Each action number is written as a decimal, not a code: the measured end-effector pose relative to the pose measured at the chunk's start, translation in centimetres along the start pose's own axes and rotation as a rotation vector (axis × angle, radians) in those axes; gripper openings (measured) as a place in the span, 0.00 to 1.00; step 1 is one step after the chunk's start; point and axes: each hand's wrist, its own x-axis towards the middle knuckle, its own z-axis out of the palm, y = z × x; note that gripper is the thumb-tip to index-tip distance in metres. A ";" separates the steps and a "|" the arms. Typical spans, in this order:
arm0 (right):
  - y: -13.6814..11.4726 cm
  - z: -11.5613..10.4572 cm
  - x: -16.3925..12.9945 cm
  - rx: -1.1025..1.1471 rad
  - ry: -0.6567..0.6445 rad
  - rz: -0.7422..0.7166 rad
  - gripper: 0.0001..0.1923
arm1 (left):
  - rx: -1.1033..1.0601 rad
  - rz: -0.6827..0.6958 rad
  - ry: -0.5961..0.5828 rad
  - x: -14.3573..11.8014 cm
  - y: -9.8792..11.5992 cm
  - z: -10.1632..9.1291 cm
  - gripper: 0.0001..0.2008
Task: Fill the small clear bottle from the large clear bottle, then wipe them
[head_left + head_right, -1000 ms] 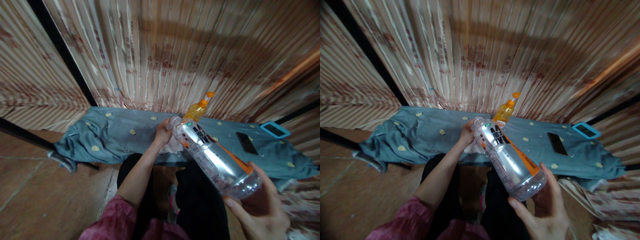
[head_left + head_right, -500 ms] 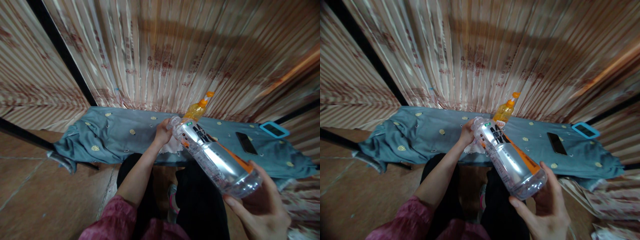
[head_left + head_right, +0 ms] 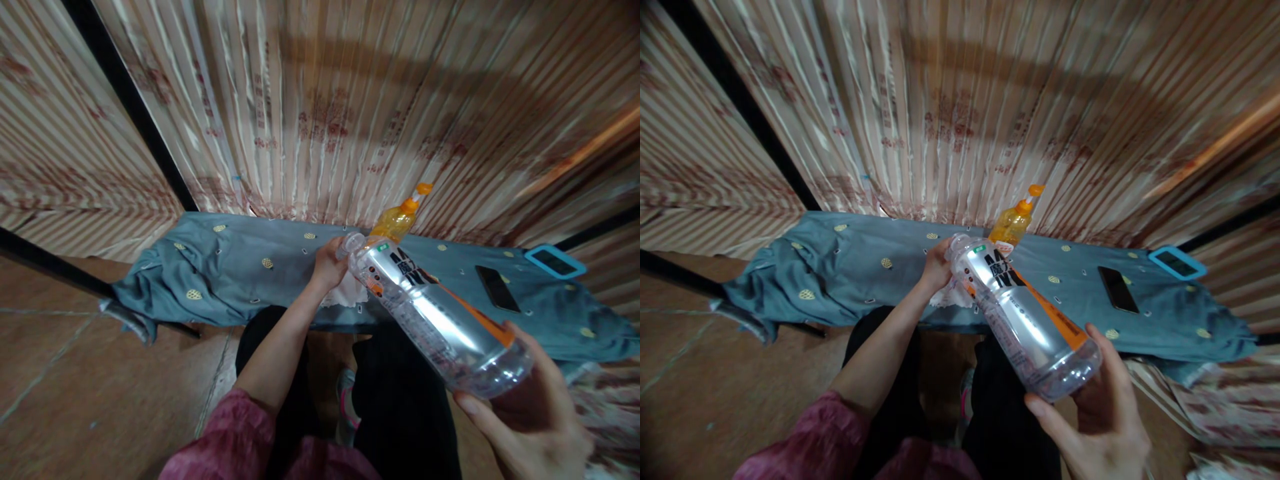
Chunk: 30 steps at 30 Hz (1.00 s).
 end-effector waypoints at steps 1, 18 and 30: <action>-0.1 0.0 0.0 0.012 0.000 0.013 0.62 | -0.002 -0.002 -0.007 0.0 0.1 0.0 0.11; -0.1 0.0 0.1 -0.001 0.014 -0.008 0.59 | -0.013 -0.018 -0.007 0.0 0.5 -0.1 0.07; 0.5 -0.2 0.4 -0.030 -0.007 -0.023 0.60 | -0.011 -0.021 -0.009 0.0 0.3 -0.1 0.07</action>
